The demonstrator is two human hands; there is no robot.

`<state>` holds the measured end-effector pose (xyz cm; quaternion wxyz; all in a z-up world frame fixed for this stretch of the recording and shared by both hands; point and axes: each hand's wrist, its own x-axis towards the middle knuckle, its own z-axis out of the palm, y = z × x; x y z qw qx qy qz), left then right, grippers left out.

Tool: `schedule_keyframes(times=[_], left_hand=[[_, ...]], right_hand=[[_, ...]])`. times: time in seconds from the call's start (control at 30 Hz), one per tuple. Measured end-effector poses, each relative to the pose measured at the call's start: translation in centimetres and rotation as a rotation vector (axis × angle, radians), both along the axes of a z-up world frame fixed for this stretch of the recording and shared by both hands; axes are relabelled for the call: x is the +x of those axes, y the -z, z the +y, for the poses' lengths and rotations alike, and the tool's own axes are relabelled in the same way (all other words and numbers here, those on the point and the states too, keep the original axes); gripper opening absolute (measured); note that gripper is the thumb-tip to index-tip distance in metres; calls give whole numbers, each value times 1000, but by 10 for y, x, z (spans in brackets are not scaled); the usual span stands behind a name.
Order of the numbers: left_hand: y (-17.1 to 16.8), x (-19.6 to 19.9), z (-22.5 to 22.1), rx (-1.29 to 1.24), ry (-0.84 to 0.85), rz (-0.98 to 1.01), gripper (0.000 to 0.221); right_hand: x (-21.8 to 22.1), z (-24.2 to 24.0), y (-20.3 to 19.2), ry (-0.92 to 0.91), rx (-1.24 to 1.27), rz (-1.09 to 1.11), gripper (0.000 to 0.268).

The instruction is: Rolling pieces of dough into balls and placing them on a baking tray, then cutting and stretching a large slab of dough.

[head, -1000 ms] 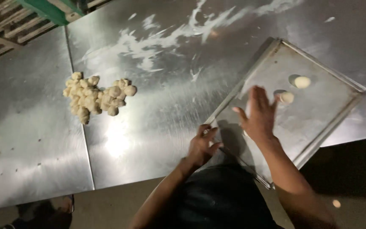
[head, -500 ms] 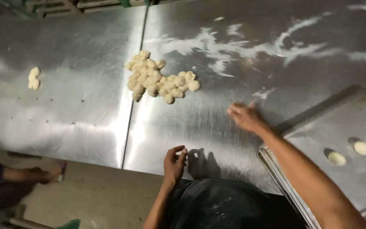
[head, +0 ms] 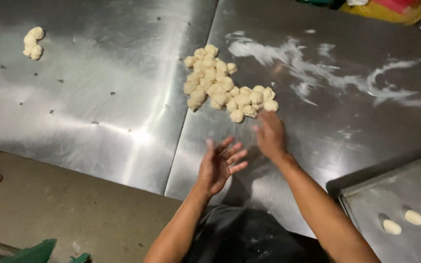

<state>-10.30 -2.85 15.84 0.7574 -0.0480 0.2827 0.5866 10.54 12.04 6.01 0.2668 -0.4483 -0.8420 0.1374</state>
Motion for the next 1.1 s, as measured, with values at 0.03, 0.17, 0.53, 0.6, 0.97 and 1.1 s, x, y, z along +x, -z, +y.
schedule_keyframes(times=[0.03, 0.17, 0.53, 0.6, 0.97, 1.1], left_hand=[[26, -6, 10, 5, -6, -4, 77], [104, -17, 46, 72, 76, 808, 47], [72, 18, 149, -141, 197, 1632, 58], [77, 31, 142, -8, 337, 1599, 48], [71, -36, -29, 754, 414, 1728, 29], [132, -100, -63, 1217, 765, 2180, 26]], right_hand=[[-7, 18, -1, -6, 5, -4, 42], [-29, 61, -8, 304, -140, -49, 66], [44, -95, -2, 354, -768, 293, 32], [66, -129, -11, 550, -893, 483, 36], [120, -233, 1, 494, -102, -40, 15], [127, -234, -6, 415, -25, -254, 18]])
